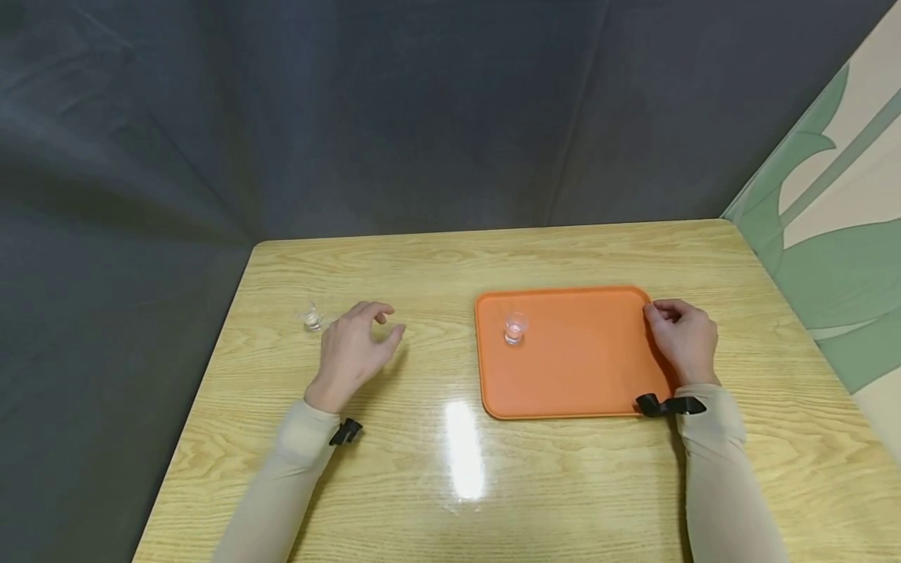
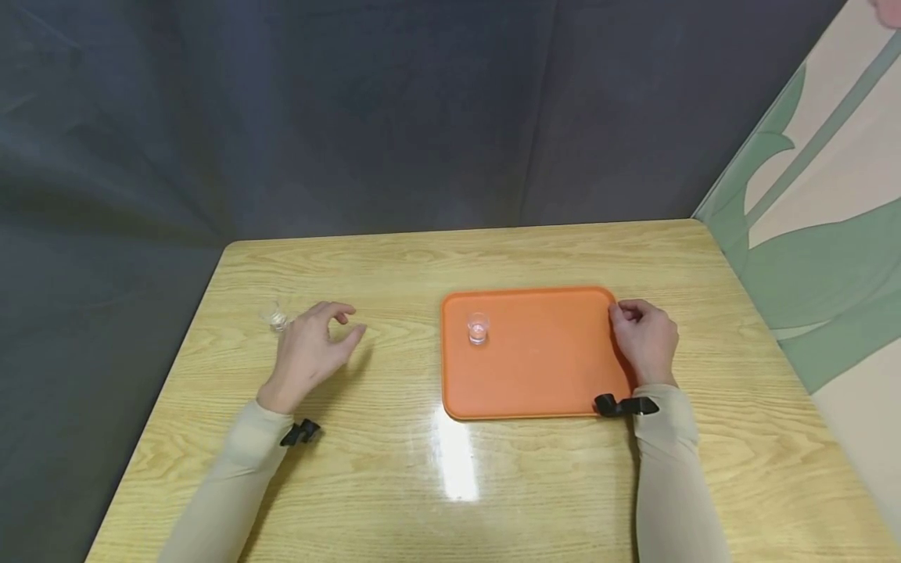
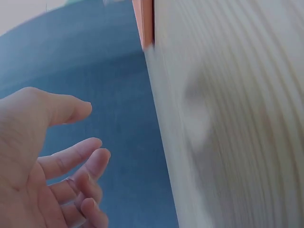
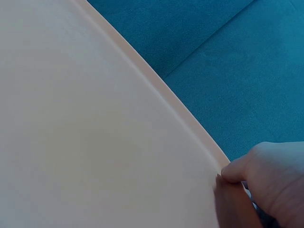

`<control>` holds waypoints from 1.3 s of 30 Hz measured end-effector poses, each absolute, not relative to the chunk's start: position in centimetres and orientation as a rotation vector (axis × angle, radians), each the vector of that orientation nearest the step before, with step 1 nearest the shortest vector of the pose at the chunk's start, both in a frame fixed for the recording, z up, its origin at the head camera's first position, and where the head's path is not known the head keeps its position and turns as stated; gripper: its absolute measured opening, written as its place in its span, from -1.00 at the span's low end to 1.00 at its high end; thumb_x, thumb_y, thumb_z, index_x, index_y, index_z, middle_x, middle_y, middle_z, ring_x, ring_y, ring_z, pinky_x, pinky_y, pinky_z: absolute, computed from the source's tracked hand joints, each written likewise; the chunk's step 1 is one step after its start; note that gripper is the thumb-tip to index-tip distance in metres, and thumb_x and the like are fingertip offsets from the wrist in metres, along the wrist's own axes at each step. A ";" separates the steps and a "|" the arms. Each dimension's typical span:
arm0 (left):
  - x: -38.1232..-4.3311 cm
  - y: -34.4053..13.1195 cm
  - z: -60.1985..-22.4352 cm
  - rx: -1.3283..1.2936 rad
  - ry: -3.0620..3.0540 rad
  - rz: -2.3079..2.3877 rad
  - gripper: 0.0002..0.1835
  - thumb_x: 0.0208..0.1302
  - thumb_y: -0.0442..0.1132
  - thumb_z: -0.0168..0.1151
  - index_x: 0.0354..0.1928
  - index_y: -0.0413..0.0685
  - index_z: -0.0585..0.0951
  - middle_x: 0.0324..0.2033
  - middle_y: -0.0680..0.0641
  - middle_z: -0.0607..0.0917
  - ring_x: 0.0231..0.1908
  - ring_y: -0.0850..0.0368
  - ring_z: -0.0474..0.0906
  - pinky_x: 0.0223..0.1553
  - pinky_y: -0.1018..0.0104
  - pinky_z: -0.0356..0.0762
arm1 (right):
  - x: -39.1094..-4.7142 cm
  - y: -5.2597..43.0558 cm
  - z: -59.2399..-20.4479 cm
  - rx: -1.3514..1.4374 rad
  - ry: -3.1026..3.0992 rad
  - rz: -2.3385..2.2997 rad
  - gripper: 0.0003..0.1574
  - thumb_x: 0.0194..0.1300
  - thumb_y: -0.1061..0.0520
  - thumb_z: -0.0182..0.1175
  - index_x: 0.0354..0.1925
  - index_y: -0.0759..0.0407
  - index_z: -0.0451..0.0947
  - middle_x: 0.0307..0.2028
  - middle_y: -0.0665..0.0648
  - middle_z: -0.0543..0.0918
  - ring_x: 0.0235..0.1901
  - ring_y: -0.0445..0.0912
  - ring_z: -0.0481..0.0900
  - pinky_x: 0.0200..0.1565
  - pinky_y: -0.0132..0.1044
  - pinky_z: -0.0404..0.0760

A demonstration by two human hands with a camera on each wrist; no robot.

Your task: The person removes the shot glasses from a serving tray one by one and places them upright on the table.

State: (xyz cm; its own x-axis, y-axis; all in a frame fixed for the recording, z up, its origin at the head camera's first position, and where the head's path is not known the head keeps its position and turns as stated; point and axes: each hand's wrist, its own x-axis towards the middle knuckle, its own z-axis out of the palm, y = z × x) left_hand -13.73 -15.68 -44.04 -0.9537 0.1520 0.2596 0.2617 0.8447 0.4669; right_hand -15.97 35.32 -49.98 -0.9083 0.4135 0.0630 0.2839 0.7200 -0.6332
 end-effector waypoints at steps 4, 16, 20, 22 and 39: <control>-14.0 -12.6 -44.2 -0.434 -2.837 -0.762 -0.62 0.39 0.04 0.41 0.09 -0.03 0.78 -0.16 -0.04 0.80 -0.58 0.20 0.49 -0.57 0.30 0.41 | -16.0 35.3 -50.0 -0.558 -2.723 0.958 -0.41 0.56 -0.18 0.16 0.07 0.30 0.75 -0.17 0.28 0.76 -0.29 -0.06 0.55 -0.18 -0.23 0.41; -14.2 -4.9 -44.7 -0.686 -2.895 -0.829 -0.61 0.42 0.03 0.37 0.16 0.00 0.75 -0.12 0.00 0.78 -0.46 0.19 0.57 -0.44 0.27 0.51 | -16.0 35.3 -49.9 -0.571 -2.724 0.960 -0.40 0.56 -0.19 0.14 0.08 0.29 0.74 -0.13 0.31 0.75 -0.23 0.03 0.58 -0.16 -0.23 0.40; -14.5 -3.0 -44.8 -0.707 -2.893 -0.823 -0.61 0.43 0.06 0.35 0.15 0.04 0.75 -0.10 0.02 0.79 -0.35 0.14 0.67 -0.38 0.23 0.59 | -15.9 35.2 -49.8 -0.569 -2.724 0.968 -0.40 0.56 -0.19 0.14 0.08 0.29 0.74 -0.14 0.31 0.75 -0.25 0.01 0.57 -0.18 -0.25 0.41; -14.6 -2.2 -45.0 -0.703 -2.888 -0.811 -0.60 0.44 0.10 0.33 0.14 0.06 0.75 -0.07 0.03 0.80 -0.28 0.11 0.72 -0.33 0.20 0.63 | -15.9 35.2 -49.7 -0.568 -2.726 0.966 -0.40 0.56 -0.20 0.14 0.08 0.29 0.74 -0.14 0.31 0.75 -0.26 -0.01 0.57 -0.19 -0.26 0.42; -15.9 0.4 -45.8 -0.695 -2.861 -0.776 -0.59 0.44 0.09 0.27 0.19 0.10 0.72 -0.07 0.10 0.79 -0.41 0.18 0.62 -0.46 0.34 0.49 | -16.0 35.2 -49.8 -0.582 -2.728 0.962 -0.41 0.56 -0.19 0.17 0.08 0.30 0.75 -0.16 0.29 0.75 -0.29 -0.06 0.55 -0.20 -0.28 0.41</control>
State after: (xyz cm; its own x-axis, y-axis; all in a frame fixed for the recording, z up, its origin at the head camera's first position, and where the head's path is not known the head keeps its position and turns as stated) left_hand -15.92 0.40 -45.77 -0.8914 0.4033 0.2068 0.4525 0.7663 0.4560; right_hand -16.05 35.22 -49.80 -0.9047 0.4234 0.0478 0.2998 0.7123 -0.6347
